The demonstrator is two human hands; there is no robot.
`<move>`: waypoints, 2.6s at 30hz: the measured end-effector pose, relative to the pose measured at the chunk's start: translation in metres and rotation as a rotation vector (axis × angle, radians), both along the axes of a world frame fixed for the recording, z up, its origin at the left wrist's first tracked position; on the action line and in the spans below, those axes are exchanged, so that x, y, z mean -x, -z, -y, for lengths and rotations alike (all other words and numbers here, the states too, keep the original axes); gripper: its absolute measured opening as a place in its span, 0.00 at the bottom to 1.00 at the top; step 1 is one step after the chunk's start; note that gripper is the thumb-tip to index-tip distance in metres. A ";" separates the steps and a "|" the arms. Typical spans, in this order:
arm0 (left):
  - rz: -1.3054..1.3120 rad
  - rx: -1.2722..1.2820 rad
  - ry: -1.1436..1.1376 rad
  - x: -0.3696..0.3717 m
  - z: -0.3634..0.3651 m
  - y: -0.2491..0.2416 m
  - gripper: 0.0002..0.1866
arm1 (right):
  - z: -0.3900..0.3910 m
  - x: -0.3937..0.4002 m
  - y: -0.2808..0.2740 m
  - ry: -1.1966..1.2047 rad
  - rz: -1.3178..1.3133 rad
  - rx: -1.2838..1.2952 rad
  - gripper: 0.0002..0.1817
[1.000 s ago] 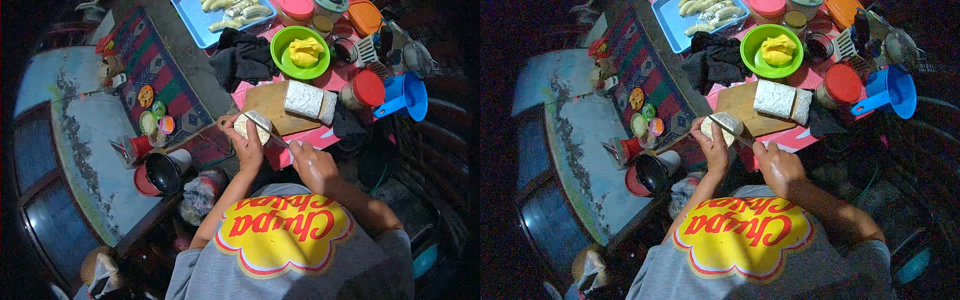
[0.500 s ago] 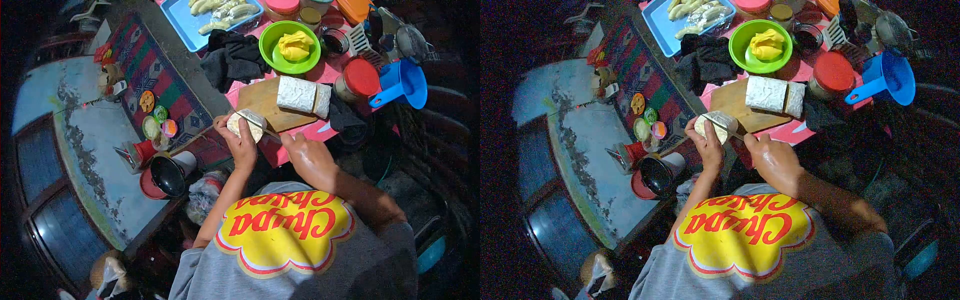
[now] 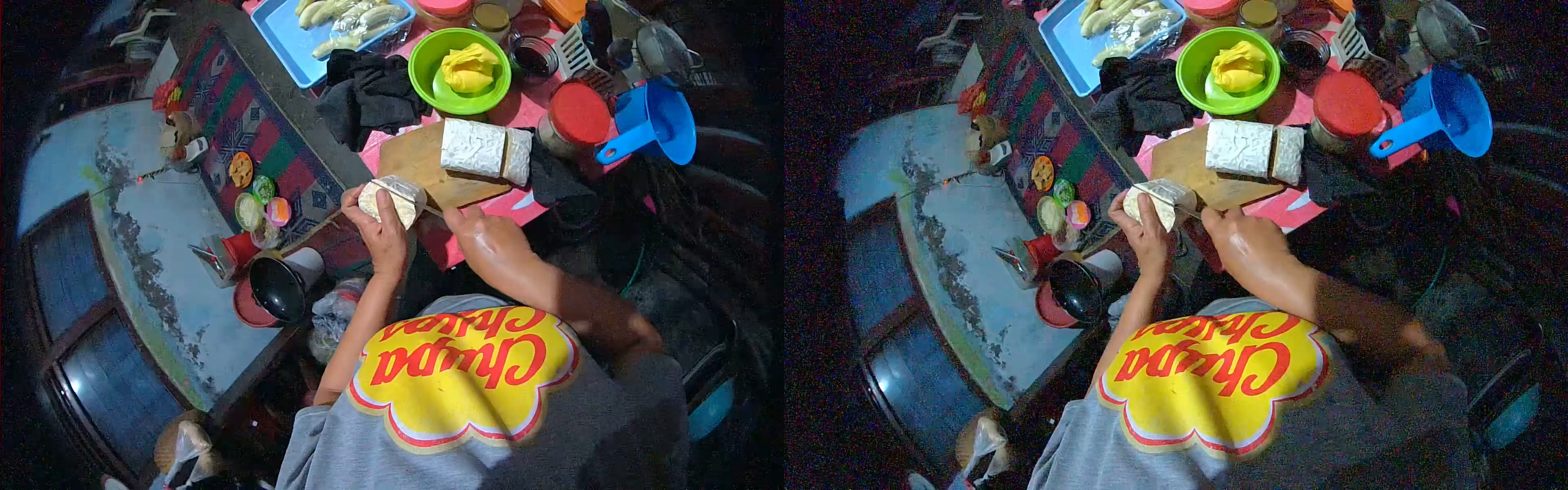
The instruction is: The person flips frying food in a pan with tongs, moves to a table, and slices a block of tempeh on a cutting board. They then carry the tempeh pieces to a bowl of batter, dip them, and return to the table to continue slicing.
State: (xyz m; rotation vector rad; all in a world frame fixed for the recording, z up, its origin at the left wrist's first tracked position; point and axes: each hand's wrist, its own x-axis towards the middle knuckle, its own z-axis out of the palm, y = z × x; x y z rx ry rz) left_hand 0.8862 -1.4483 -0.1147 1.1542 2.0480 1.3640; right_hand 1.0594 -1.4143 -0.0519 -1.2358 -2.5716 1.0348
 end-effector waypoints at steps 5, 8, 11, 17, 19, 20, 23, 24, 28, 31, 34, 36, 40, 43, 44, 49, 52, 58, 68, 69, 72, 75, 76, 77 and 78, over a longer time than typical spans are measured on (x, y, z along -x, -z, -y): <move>-0.020 0.165 -0.077 -0.005 -0.011 -0.032 0.18 | -0.003 0.009 0.005 0.022 0.022 0.027 0.09; 0.153 0.195 -0.076 -0.001 -0.019 -0.024 0.20 | -0.002 0.010 0.010 0.058 0.010 -0.012 0.09; 0.030 0.139 -0.067 -0.001 -0.023 -0.021 0.19 | 0.001 0.007 0.009 0.067 0.031 -0.012 0.08; 0.060 0.142 -0.045 0.000 -0.020 -0.022 0.18 | -0.002 0.015 0.017 0.067 0.066 -0.011 0.07; 0.040 0.166 -0.064 -0.006 -0.023 -0.032 0.18 | -0.002 0.017 0.020 0.071 0.061 -0.021 0.07; 0.039 0.166 -0.065 -0.009 -0.024 -0.036 0.18 | -0.002 0.018 0.021 0.073 0.057 -0.033 0.07; 0.070 0.171 -0.077 -0.014 -0.025 -0.044 0.15 | 0.001 0.010 0.016 0.075 0.039 0.021 0.07; 0.129 0.175 -0.076 -0.015 -0.025 -0.045 0.17 | 0.000 0.011 0.016 0.071 0.041 0.024 0.07; 0.048 0.148 -0.048 -0.008 -0.023 -0.035 0.18 | -0.004 0.019 0.021 0.072 0.059 0.033 0.07; 0.048 0.159 -0.064 -0.015 -0.024 -0.044 0.16 | -0.001 0.015 0.025 0.093 0.011 0.016 0.07; -0.052 0.128 -0.038 -0.001 -0.019 -0.022 0.19 | -0.002 0.015 0.024 0.075 0.024 0.066 0.07; -0.044 0.135 -0.049 -0.001 -0.019 -0.022 0.19 | -0.004 0.019 0.028 0.058 0.091 0.087 0.07; -0.127 0.128 -0.041 -0.005 -0.020 -0.031 0.18 | -0.004 0.027 0.040 0.086 0.079 0.006 0.09; 0.015 0.134 -0.077 -0.004 -0.020 -0.026 0.18 | -0.001 0.020 0.036 0.098 0.090 0.033 0.10; 0.019 0.136 -0.080 -0.004 -0.020 -0.025 0.18 | -0.001 0.019 0.035 0.096 0.101 0.053 0.11; -0.120 0.129 -0.044 -0.004 -0.021 -0.029 0.17 | -0.005 0.033 0.059 0.086 0.147 -0.021 0.09; -0.009 0.155 -0.057 -0.001 -0.019 -0.025 0.18 | 0.003 0.017 0.065 0.090 0.118 0.007 0.09; 0.100 0.156 -0.049 -0.004 -0.020 -0.033 0.17 | 0.029 -0.039 0.048 0.071 0.194 0.111 0.11; -0.034 0.049 0.035 0.001 -0.004 -0.020 0.17 | 0.013 -0.034 -0.014 0.094 -0.010 0.200 0.13; 0.013 0.003 0.018 0.002 -0.003 -0.012 0.16 | 0.012 -0.025 -0.012 0.071 0.002 0.165 0.13; 0.072 -0.058 -0.003 0.003 -0.002 -0.002 0.16 | 0.011 -0.009 -0.011 0.055 -0.066 0.100 0.13; 0.025 -0.046 0.001 0.001 -0.002 -0.007 0.16 | 0.011 -0.004 -0.014 0.034 -0.043 0.053 0.13; -0.035 -0.020 0.006 0.001 -0.003 -0.010 0.16 | 0.010 -0.004 -0.015 0.012 -0.012 0.052 0.12; -0.034 -0.021 0.005 0.001 -0.002 -0.009 0.16 | 0.010 -0.004 -0.017 0.011 -0.010 0.051 0.12; -0.038 0.002 0.000 0.001 -0.002 -0.009 0.16 | 0.010 -0.003 -0.018 0.002 0.011 0.036 0.12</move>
